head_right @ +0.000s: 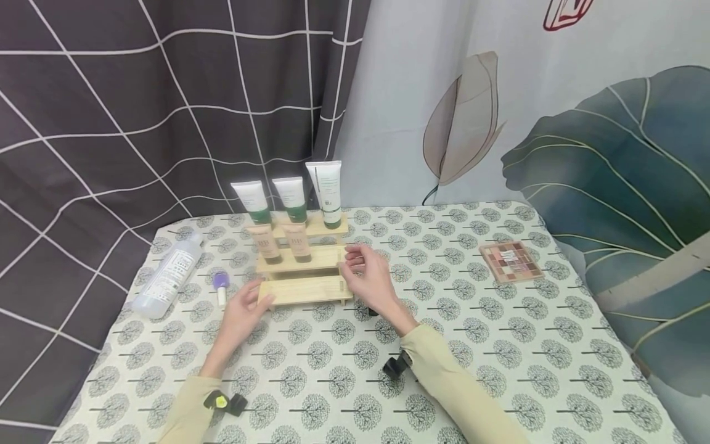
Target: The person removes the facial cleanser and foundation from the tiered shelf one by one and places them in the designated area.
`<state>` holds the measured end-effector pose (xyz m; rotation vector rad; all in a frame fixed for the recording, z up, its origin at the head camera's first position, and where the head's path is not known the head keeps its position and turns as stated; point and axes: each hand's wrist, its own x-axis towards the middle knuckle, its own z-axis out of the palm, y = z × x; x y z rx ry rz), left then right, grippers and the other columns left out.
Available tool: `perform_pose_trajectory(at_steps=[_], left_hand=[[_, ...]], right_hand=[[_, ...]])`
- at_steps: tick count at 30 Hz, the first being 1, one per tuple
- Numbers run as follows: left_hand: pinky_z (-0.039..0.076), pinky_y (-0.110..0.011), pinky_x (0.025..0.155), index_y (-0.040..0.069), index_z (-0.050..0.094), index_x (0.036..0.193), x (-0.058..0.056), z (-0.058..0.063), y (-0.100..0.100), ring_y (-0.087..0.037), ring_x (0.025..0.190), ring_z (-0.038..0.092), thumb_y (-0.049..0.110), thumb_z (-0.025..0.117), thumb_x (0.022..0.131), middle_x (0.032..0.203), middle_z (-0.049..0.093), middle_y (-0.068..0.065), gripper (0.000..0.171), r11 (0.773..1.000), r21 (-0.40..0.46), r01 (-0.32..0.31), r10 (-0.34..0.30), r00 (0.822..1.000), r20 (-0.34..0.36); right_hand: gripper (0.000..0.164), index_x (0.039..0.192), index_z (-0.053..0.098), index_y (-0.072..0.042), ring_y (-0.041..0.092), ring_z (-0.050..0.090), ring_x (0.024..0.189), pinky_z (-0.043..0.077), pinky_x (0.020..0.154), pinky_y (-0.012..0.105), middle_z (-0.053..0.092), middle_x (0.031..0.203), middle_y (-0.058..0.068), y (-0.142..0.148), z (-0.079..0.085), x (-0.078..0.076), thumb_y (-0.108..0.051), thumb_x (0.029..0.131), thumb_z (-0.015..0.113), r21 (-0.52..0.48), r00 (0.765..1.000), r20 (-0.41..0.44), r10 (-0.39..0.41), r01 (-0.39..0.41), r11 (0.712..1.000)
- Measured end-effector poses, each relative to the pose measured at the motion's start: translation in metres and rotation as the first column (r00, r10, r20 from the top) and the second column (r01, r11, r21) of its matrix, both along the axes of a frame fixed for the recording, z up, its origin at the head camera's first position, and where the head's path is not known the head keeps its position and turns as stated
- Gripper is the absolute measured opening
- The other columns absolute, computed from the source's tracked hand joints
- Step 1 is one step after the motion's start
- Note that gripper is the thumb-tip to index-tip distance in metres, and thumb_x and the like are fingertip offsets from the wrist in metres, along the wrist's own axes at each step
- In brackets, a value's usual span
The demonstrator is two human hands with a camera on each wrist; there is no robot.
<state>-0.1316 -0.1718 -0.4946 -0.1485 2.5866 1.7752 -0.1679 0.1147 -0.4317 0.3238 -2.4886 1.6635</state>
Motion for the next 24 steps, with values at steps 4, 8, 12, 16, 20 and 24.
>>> perform_pose_trajectory(at_steps=[4, 8, 12, 16, 20, 24], left_hand=[[0.060, -0.043, 0.097, 0.001, 0.045, 0.148, 0.000, -0.001, 0.000, -0.043, 0.118, 0.066, 0.020, 0.072, 0.095, 0.139, 0.058, -0.030, 0.063, 1.000, 0.006, 0.001, -0.001, 1.000, -0.005], [0.060, -0.042, 0.097, 0.001, 0.045, 0.148, -0.001, -0.001, 0.000, -0.043, 0.117, 0.066, 0.020, 0.072, 0.095, 0.138, 0.059, -0.030, 0.062, 1.000, 0.013, 0.005, -0.005, 1.000, -0.008], [0.060, -0.041, 0.097, 0.002, 0.045, 0.148, 0.000, 0.000, 0.000, -0.043, 0.118, 0.066, 0.020, 0.072, 0.095, 0.138, 0.058, -0.030, 0.062, 1.000, 0.016, 0.005, -0.005, 1.000, 0.001], [0.060, -0.041, 0.098, 0.003, 0.045, 0.149, 0.000, 0.000, 0.000, -0.043, 0.118, 0.066, 0.020, 0.072, 0.095, 0.139, 0.058, -0.029, 0.062, 1.000, 0.017, 0.000, 0.000, 1.000, 0.006], [0.060, -0.040, 0.098, 0.003, 0.045, 0.149, 0.001, -0.001, 0.001, -0.042, 0.119, 0.066, 0.021, 0.071, 0.096, 0.139, 0.058, -0.029, 0.062, 1.000, 0.019, -0.001, 0.001, 1.000, 0.008], [0.060, -0.041, 0.097, 0.003, 0.045, 0.148, 0.000, -0.002, 0.001, -0.042, 0.118, 0.067, 0.021, 0.072, 0.095, 0.139, 0.058, -0.029, 0.062, 1.000, 0.023, -0.004, 0.004, 1.000, -0.002]], right_hand=[[0.042, 0.128, 0.058, 0.006, 0.033, 0.069, 0.106, 0.063, 0.095, 0.031, 0.068, 0.118, 0.022, -0.015, 0.003, -0.008, -0.005, 0.090, 0.073, -0.059, 0.997, 0.045, 0.063, -0.060, 0.996], [0.044, 0.129, 0.057, 0.004, 0.034, 0.067, 0.113, 0.060, 0.101, 0.035, 0.065, 0.126, 0.023, -0.028, 0.006, -0.016, -0.005, 0.090, 0.073, -0.130, 0.991, 0.076, 0.112, -0.101, 0.986], [0.046, 0.131, 0.055, 0.006, 0.036, 0.065, 0.119, 0.058, 0.105, 0.036, 0.063, 0.130, 0.025, -0.041, 0.005, -0.024, -0.004, 0.090, 0.074, -0.183, 0.985, 0.074, 0.159, -0.143, 0.973], [0.047, 0.132, 0.055, 0.006, 0.036, 0.064, 0.122, 0.056, 0.108, 0.036, 0.063, 0.131, 0.025, -0.052, 0.003, -0.031, -0.003, 0.090, 0.074, -0.209, 0.980, 0.096, 0.175, -0.152, 0.966], [0.046, 0.131, 0.055, 0.006, 0.036, 0.064, 0.121, 0.056, 0.108, 0.036, 0.064, 0.129, 0.025, -0.061, -0.001, -0.033, -0.002, 0.089, 0.073, -0.209, 0.982, 0.114, 0.154, -0.128, 0.969], [0.044, 0.129, 0.056, 0.006, 0.035, 0.065, 0.119, 0.057, 0.106, 0.035, 0.065, 0.127, 0.024, -0.067, -0.003, -0.036, -0.001, 0.089, 0.073, -0.206, 0.984, 0.123, 0.126, -0.099, 0.974]])
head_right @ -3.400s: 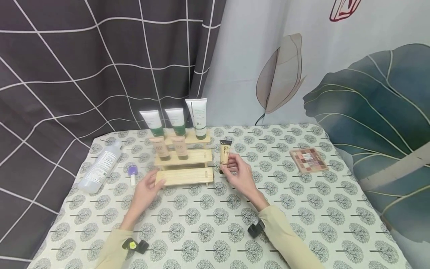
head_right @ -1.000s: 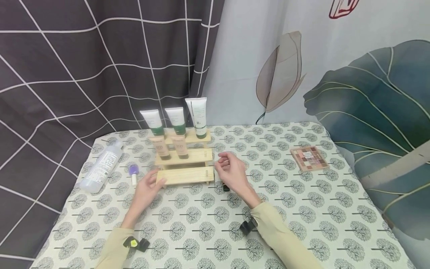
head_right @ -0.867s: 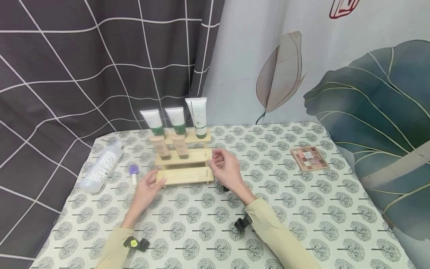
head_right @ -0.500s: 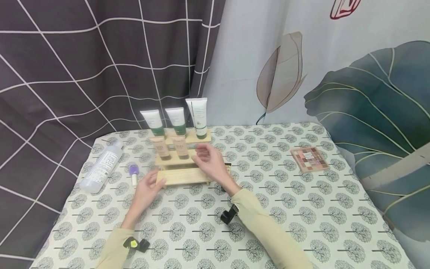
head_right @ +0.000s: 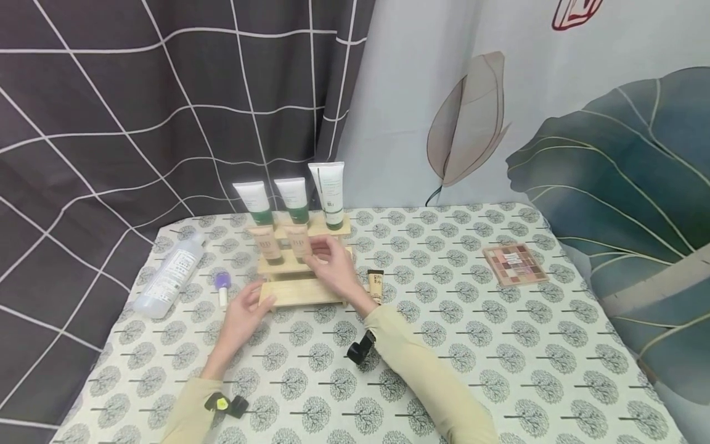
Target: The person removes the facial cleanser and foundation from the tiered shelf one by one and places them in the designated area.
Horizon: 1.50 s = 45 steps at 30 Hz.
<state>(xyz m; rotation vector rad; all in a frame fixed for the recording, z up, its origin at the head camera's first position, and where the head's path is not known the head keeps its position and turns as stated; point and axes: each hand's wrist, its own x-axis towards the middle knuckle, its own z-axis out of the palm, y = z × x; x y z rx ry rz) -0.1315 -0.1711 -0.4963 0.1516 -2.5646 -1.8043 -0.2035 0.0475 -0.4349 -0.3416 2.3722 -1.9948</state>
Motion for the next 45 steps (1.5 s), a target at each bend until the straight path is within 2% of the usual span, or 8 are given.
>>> perform_pose_trajectory(at_steps=[10, 16, 20, 29, 37, 45], left_hand=[[0.061, -0.038, 0.095, 0.005, 0.045, 0.149, 0.000, -0.002, -0.001, -0.041, 0.118, 0.067, 0.021, 0.070, 0.096, 0.140, 0.058, -0.029, 0.061, 1.000, -0.005, 0.001, -0.001, 1.000, 0.009], [0.061, -0.041, 0.097, 0.006, 0.045, 0.150, 0.001, -0.002, 0.000, -0.042, 0.119, 0.066, 0.023, 0.070, 0.097, 0.141, 0.057, -0.029, 0.061, 1.000, -0.020, 0.002, -0.001, 1.000, 0.019], [0.060, -0.041, 0.097, 0.005, 0.044, 0.150, 0.003, -0.003, 0.002, -0.043, 0.118, 0.066, 0.023, 0.070, 0.097, 0.140, 0.057, -0.030, 0.062, 1.000, -0.024, -0.001, 0.001, 1.000, 0.016], [0.060, -0.044, 0.098, 0.007, 0.046, 0.149, 0.001, -0.005, -0.001, -0.045, 0.119, 0.065, 0.026, 0.071, 0.096, 0.140, 0.057, -0.030, 0.062, 1.000, -0.019, -0.010, 0.010, 1.000, -0.003], [0.060, -0.041, 0.097, 0.006, 0.046, 0.149, 0.001, -0.004, -0.001, -0.045, 0.119, 0.065, 0.023, 0.071, 0.096, 0.139, 0.057, -0.030, 0.061, 1.000, 0.008, -0.004, 0.004, 1.000, -0.001], [0.060, -0.039, 0.097, 0.006, 0.044, 0.150, 0.001, -0.005, -0.001, -0.044, 0.119, 0.065, 0.022, 0.071, 0.096, 0.141, 0.056, -0.030, 0.062, 1.000, 0.026, -0.001, 0.001, 1.000, 0.004]], right_hand=[[0.035, 0.122, 0.060, 0.002, 0.031, 0.067, 0.114, 0.058, 0.104, 0.033, 0.068, 0.121, 0.019, -0.006, -0.002, -0.001, -0.004, 0.090, 0.073, 0.083, 1.000, 0.015, -0.023, 0.022, 0.996], [0.033, 0.122, 0.060, 0.001, 0.030, 0.068, 0.110, 0.059, 0.102, 0.034, 0.068, 0.118, 0.018, -0.004, -0.003, 0.002, -0.004, 0.091, 0.072, 0.059, 0.999, 0.024, -0.039, 0.037, 0.998], [0.032, 0.120, 0.061, 0.001, 0.029, 0.068, 0.107, 0.060, 0.100, 0.033, 0.069, 0.115, 0.019, 0.003, -0.004, 0.009, -0.004, 0.091, 0.072, 0.023, 0.999, 0.026, -0.048, 0.047, 0.999], [0.034, 0.123, 0.060, 0.002, 0.028, 0.069, 0.104, 0.061, 0.095, 0.024, 0.069, 0.115, 0.020, 0.033, 0.000, 0.025, 0.000, 0.091, 0.071, -0.014, 1.000, 0.018, -0.010, 0.010, 1.000], [0.035, 0.124, 0.059, 0.004, 0.027, 0.069, 0.104, 0.061, 0.093, 0.020, 0.068, 0.115, 0.021, 0.058, 0.002, 0.044, 0.002, 0.091, 0.069, 0.024, 0.998, 0.058, -0.038, 0.037, 0.999], [0.038, 0.128, 0.056, 0.007, 0.026, 0.068, 0.104, 0.059, 0.093, 0.017, 0.067, 0.115, 0.023, 0.081, -0.004, 0.058, 0.000, 0.092, 0.067, 0.041, 0.996, 0.079, -0.041, 0.038, 0.998]])
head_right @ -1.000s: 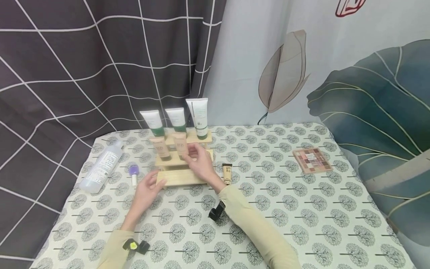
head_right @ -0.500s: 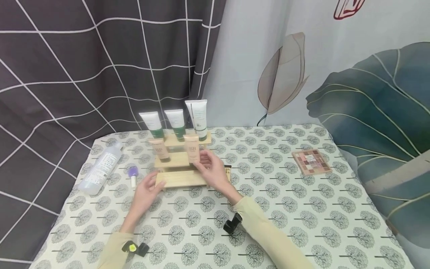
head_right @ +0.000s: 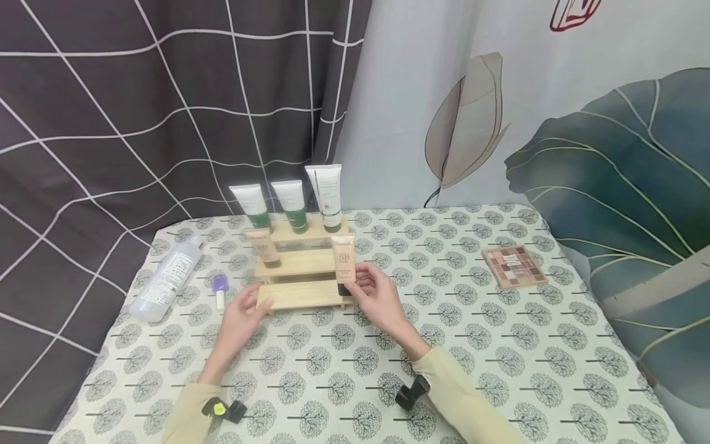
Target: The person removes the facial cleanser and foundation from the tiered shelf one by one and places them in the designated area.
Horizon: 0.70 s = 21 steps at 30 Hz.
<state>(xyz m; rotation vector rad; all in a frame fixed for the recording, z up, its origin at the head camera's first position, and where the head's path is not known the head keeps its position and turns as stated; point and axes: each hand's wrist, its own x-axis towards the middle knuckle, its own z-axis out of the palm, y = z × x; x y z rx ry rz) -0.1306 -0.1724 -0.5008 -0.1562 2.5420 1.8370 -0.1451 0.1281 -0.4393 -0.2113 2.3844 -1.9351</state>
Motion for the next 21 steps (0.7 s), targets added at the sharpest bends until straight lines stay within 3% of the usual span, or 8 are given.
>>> perform_pose_trajectory(at_steps=[12, 21], left_hand=[[0.061, -0.039, 0.097, 0.007, 0.046, 0.149, 0.001, 0.001, 0.002, -0.043, 0.118, 0.066, 0.020, 0.071, 0.096, 0.140, 0.057, -0.030, 0.060, 1.000, -0.010, -0.007, 0.007, 1.000, 0.008], [0.060, -0.036, 0.096, 0.004, 0.045, 0.149, 0.001, 0.000, 0.002, -0.044, 0.118, 0.066, 0.020, 0.071, 0.096, 0.140, 0.056, -0.031, 0.061, 1.000, -0.015, -0.006, 0.006, 1.000, -0.012]], right_hand=[[0.040, 0.132, 0.054, 0.004, 0.024, 0.068, 0.105, 0.057, 0.091, 0.012, 0.067, 0.120, 0.022, 0.041, -0.011, 0.021, -0.004, 0.095, 0.066, 0.066, 0.989, 0.112, -0.099, 0.092, 0.994], [0.039, 0.132, 0.053, 0.005, 0.022, 0.068, 0.100, 0.058, 0.086, 0.013, 0.066, 0.118, 0.023, 0.065, -0.018, 0.027, -0.005, 0.096, 0.065, 0.114, 0.980, 0.136, -0.143, 0.128, 0.985]])
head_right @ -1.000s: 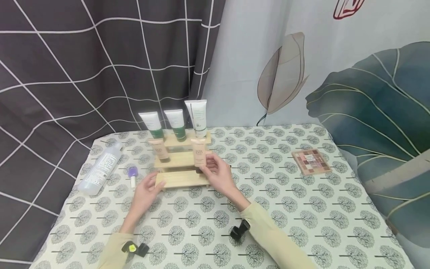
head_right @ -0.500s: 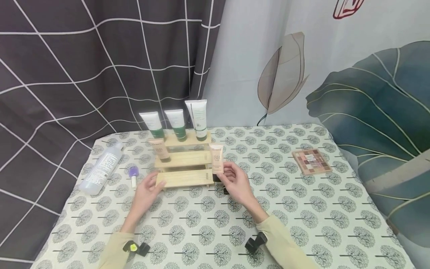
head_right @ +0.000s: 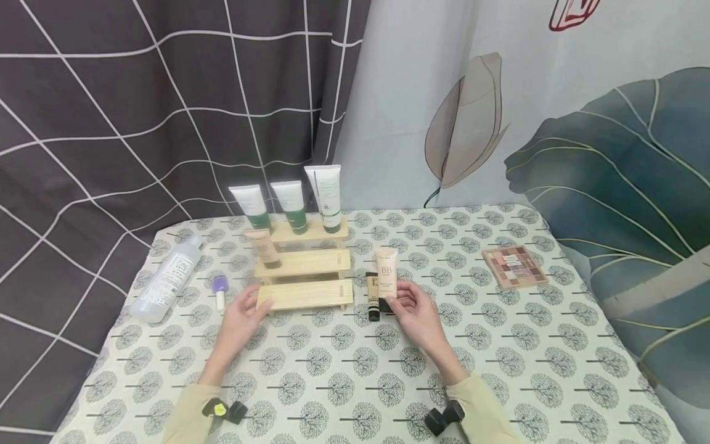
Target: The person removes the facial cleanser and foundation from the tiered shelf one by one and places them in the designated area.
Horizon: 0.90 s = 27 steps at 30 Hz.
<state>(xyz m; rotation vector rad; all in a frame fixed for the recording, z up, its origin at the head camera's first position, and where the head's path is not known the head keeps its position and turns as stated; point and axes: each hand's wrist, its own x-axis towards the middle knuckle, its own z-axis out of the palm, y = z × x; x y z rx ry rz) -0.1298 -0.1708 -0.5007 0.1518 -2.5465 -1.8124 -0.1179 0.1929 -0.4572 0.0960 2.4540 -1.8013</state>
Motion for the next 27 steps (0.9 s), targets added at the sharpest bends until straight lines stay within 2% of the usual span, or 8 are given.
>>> perform_pose_trajectory(at_steps=[6, 12, 20, 27], left_hand=[[0.061, -0.034, 0.095, 0.003, 0.043, 0.150, 0.000, 0.000, 0.000, -0.044, 0.119, 0.066, 0.021, 0.070, 0.096, 0.141, 0.055, -0.031, 0.062, 1.000, 0.017, 0.007, -0.007, 1.000, 0.002], [0.061, -0.035, 0.094, 0.004, 0.046, 0.148, 0.000, 0.000, 0.000, -0.044, 0.117, 0.067, 0.020, 0.071, 0.095, 0.140, 0.057, -0.030, 0.061, 1.000, 0.011, -0.001, 0.001, 1.000, 0.001], [0.061, -0.036, 0.095, 0.004, 0.046, 0.148, -0.001, -0.001, 0.000, -0.044, 0.117, 0.067, 0.019, 0.071, 0.095, 0.138, 0.058, -0.030, 0.060, 1.000, 0.007, -0.010, 0.010, 1.000, -0.007], [0.061, -0.030, 0.093, 0.004, 0.045, 0.149, -0.002, -0.001, 0.000, -0.043, 0.118, 0.066, 0.017, 0.070, 0.096, 0.139, 0.057, -0.030, 0.060, 1.000, 0.029, -0.003, 0.003, 1.000, 0.000]], right_hand=[[0.040, 0.131, 0.055, 0.004, 0.018, 0.068, 0.096, 0.058, 0.080, 0.012, 0.069, 0.115, 0.021, 0.009, -0.006, 0.002, -0.011, 0.096, 0.068, 0.106, 0.999, 0.025, -0.027, 0.025, 0.994], [0.037, 0.126, 0.058, 0.005, 0.017, 0.066, 0.088, 0.057, 0.072, 0.015, 0.071, 0.108, 0.020, 0.014, -0.011, 0.002, -0.011, 0.095, 0.069, 0.191, 0.998, 0.036, -0.047, 0.039, 0.981], [0.038, 0.120, 0.061, 0.008, 0.020, 0.067, 0.084, 0.057, 0.070, 0.021, 0.073, 0.102, 0.020, 0.022, -0.019, 0.001, -0.016, 0.093, 0.072, 0.352, 0.998, 0.012, -0.054, 0.046, 0.935], [0.034, 0.113, 0.065, 0.008, 0.018, 0.065, 0.077, 0.055, 0.063, 0.022, 0.072, 0.093, 0.016, 0.022, -0.017, -0.002, -0.018, 0.092, 0.071, 0.405, 0.997, 0.058, -0.058, 0.029, 0.914]])
